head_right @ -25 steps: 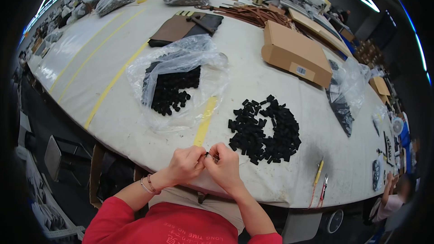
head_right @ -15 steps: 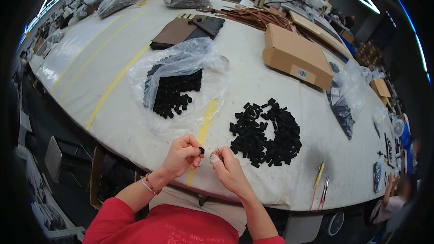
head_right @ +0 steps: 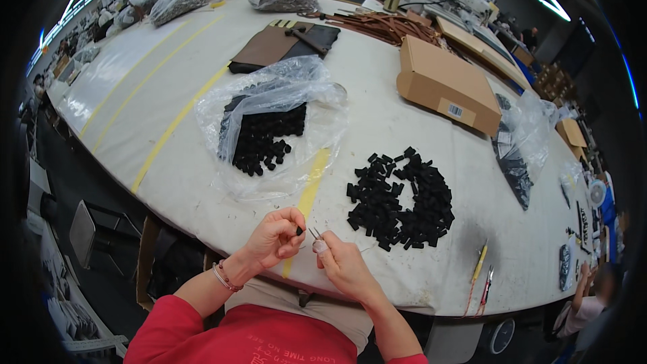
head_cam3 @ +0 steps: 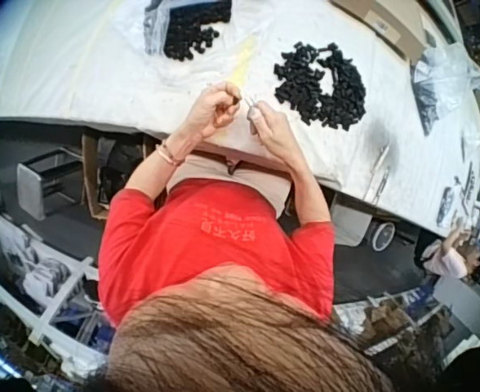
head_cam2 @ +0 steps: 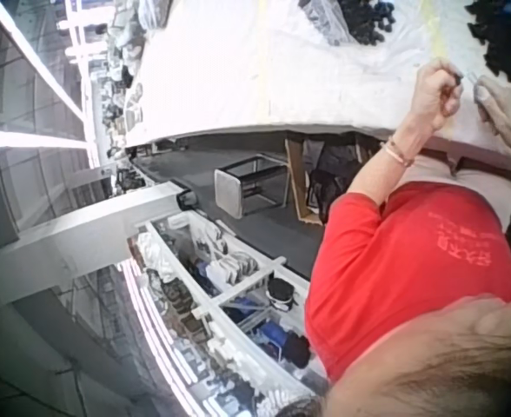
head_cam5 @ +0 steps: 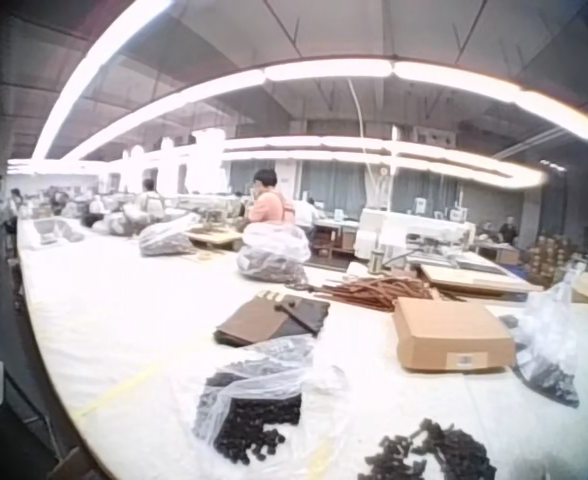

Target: The person assembles small black plastic buckles by hand.

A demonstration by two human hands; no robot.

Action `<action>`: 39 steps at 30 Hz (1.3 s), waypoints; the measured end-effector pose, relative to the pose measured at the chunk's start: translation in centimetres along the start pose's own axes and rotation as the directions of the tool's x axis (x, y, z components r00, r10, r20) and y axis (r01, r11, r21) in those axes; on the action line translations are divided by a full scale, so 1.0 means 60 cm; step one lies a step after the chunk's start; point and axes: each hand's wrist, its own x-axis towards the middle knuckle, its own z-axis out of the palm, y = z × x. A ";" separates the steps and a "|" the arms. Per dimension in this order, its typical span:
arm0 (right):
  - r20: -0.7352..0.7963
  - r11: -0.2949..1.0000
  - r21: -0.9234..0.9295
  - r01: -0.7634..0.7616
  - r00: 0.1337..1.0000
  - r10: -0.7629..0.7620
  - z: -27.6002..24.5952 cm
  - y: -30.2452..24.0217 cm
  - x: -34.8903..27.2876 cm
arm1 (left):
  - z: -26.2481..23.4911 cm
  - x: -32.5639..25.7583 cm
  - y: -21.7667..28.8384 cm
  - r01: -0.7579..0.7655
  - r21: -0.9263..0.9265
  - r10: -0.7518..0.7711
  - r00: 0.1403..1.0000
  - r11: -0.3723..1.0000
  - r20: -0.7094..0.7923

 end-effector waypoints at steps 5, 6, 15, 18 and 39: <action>-0.109 0.976 -0.163 0.146 0.980 -0.165 0.011 0.005 0.001 | -0.011 0.002 -0.008 -0.070 -0.005 0.071 0.997 0.998 0.026; -0.100 0.979 -0.119 0.163 0.979 -0.175 0.009 0.007 0.001 | -0.013 0.002 -0.008 -0.073 -0.009 0.073 0.997 0.997 0.033; 0.018 1.000 0.001 0.028 0.999 -0.028 -0.001 -0.002 0.000 | -0.009 -0.003 -0.001 0.058 -0.109 -0.046 0.993 0.992 0.109; 0.004 0.994 -0.073 0.084 0.996 -0.084 0.000 -0.009 0.000 | -0.008 -0.002 -0.002 0.070 -0.101 -0.060 0.993 0.992 0.097; -0.077 0.954 -0.262 0.145 0.982 -0.171 -0.003 -0.007 0.011 | 0.029 -0.010 -0.013 -0.173 0.313 0.220 0.968 0.934 -0.123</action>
